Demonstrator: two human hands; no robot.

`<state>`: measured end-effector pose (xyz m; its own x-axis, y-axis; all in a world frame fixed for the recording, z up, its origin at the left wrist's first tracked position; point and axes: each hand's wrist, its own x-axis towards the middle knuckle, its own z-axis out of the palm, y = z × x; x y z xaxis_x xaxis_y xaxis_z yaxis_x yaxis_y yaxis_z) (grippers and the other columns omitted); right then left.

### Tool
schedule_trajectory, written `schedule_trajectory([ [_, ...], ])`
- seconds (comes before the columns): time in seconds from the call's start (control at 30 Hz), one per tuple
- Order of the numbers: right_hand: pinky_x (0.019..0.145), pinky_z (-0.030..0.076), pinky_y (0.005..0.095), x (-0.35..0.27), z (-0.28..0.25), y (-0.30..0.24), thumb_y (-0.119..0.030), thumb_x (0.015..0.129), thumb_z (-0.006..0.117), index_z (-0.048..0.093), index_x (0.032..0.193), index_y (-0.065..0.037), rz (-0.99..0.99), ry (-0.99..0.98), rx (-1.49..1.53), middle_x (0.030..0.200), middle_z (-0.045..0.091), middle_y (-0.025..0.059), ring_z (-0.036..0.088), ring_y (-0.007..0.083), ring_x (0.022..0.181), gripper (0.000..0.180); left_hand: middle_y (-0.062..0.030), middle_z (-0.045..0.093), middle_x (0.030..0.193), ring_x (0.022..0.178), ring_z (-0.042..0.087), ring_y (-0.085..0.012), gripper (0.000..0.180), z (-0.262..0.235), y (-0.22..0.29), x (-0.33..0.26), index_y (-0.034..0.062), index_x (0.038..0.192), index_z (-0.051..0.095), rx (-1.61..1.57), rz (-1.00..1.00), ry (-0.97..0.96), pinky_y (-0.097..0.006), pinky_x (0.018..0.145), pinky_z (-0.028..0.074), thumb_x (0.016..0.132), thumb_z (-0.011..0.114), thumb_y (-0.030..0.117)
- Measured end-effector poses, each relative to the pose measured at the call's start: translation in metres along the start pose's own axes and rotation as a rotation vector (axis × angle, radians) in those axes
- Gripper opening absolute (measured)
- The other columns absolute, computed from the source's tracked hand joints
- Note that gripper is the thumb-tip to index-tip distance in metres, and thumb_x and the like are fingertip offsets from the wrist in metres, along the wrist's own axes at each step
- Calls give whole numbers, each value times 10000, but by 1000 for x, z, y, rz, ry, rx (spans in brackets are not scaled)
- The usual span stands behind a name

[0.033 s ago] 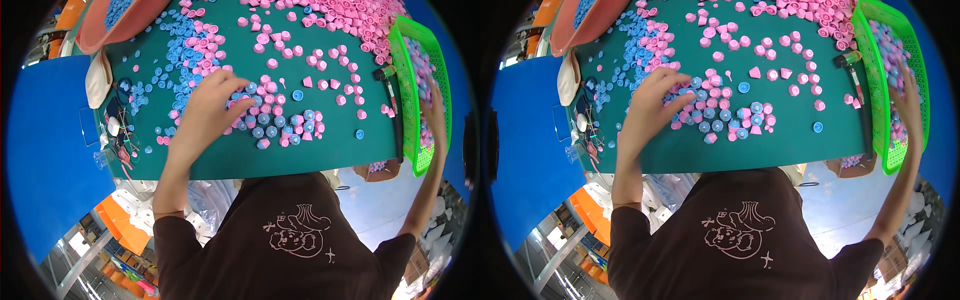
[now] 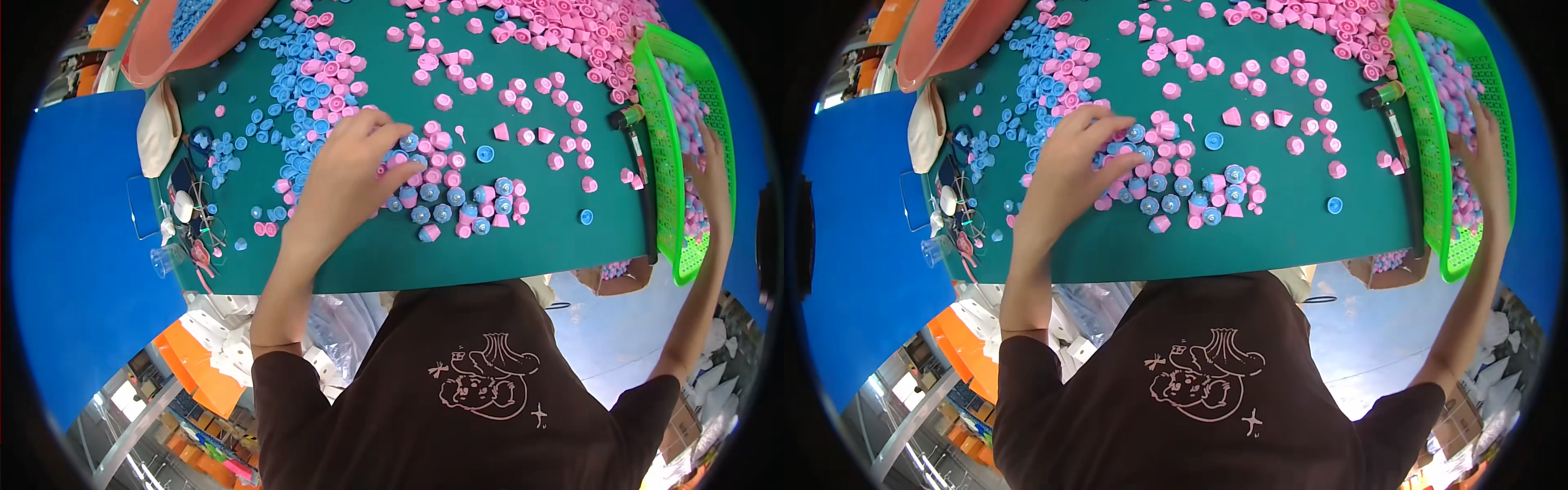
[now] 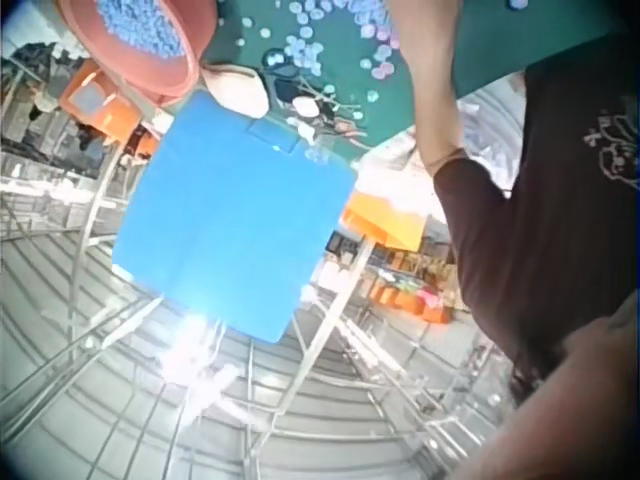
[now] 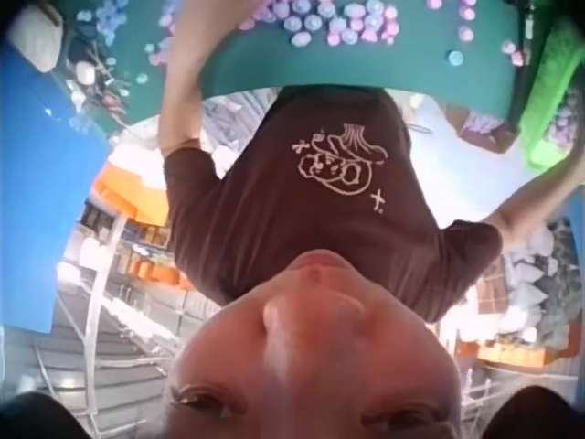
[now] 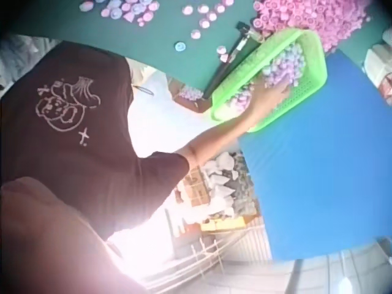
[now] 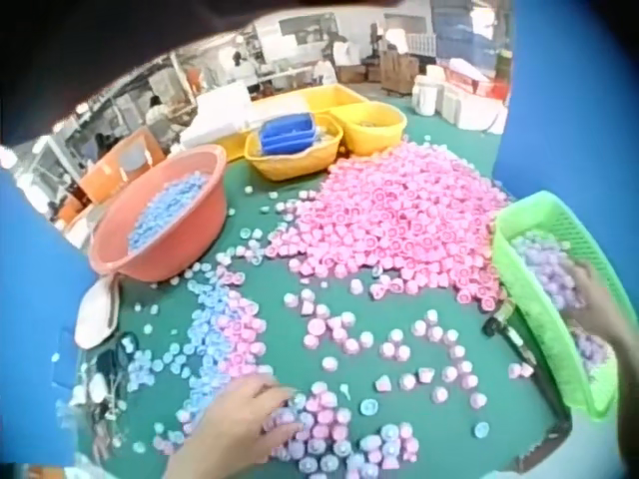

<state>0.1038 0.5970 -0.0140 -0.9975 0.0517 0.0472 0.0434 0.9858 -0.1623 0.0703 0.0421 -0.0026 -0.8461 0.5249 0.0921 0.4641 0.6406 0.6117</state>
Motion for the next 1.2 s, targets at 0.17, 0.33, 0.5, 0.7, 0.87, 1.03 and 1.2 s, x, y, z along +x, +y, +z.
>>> schedule_trajectory([
  [0.17, 842, 499, 300, 10, -48, -156, -110, 906, 645, 644, 1166, -63, 131, 99, 293, 1145, 638, 92, 606, 179, 973, 264, -87, 622, 976, 780, 615, -256, 316, 21, -9, 6, 47, 999, 662, 157, 172, -25, -336, 691, 513, 731, 789, 157],
  [0.33, 648, 524, 324, 2, 32, -292, -98, 846, 689, 641, 1028, -38, -490, -210, 588, 963, 669, 75, 655, 218, 776, 197, -117, 598, 956, 797, 629, -309, 301, 11, -11, -3, 28, 974, 640, 54, -20, -141, -394, 690, 521, 725, 779, 124],
  [0.5, 648, 514, 313, 14, 83, -329, -100, 852, 685, 631, 1061, -48, -559, -167, 637, 927, 654, 80, 648, 193, 785, 221, -85, 599, 914, 743, 623, -238, 275, 18, -6, -3, 39, 973, 664, 61, -1, -104, -331, 655, 510, 737, 783, 116],
  [0.7, 531, 475, 247, 19, 53, -303, -165, 853, 680, 646, 1079, -37, -52, -464, 1343, 887, 617, 9, 575, 89, 741, 262, -38, 611, 939, 806, 628, -126, 310, 15, -20, -8, 36, 1053, 666, -219, -178, -39, -272, 668, 506, 762, 772, 36],
  [0.87, 480, 409, 210, -9, 47, -257, -200, 870, 612, 620, 926, -44, 189, -449, 1588, 817, 553, 4, 518, 75, 649, 166, -121, 603, 1126, 915, 643, -170, 366, 25, -18, -19, -7, 1235, 543, -1549, -491, 159, -281, 700, 532, 955, 621, 216],
  [1.03, 573, 396, 214, -53, 38, -267, -181, 734, 815, 646, 1170, -106, -45, -275, 800, 950, 560, 14, 492, 70, 679, 474, -67, 595, 1035, 714, 524, -132, 330, 34, -13, -48, 34, 1137, 587, -1487, -461, 233, -225, 540, 383, 971, 580, 319],
  [1.2, 671, 534, 351, -78, 54, -282, -337, 706, 823, 536, 1336, -163, -259, -223, 477, 1093, 530, 80, 625, 261, 796, 714, -36, 599, 904, 788, 562, -154, 349, 50, 24, -66, 63, 1029, 651, -193, -255, 231, -266, 646, 451, 717, 805, 82],
])
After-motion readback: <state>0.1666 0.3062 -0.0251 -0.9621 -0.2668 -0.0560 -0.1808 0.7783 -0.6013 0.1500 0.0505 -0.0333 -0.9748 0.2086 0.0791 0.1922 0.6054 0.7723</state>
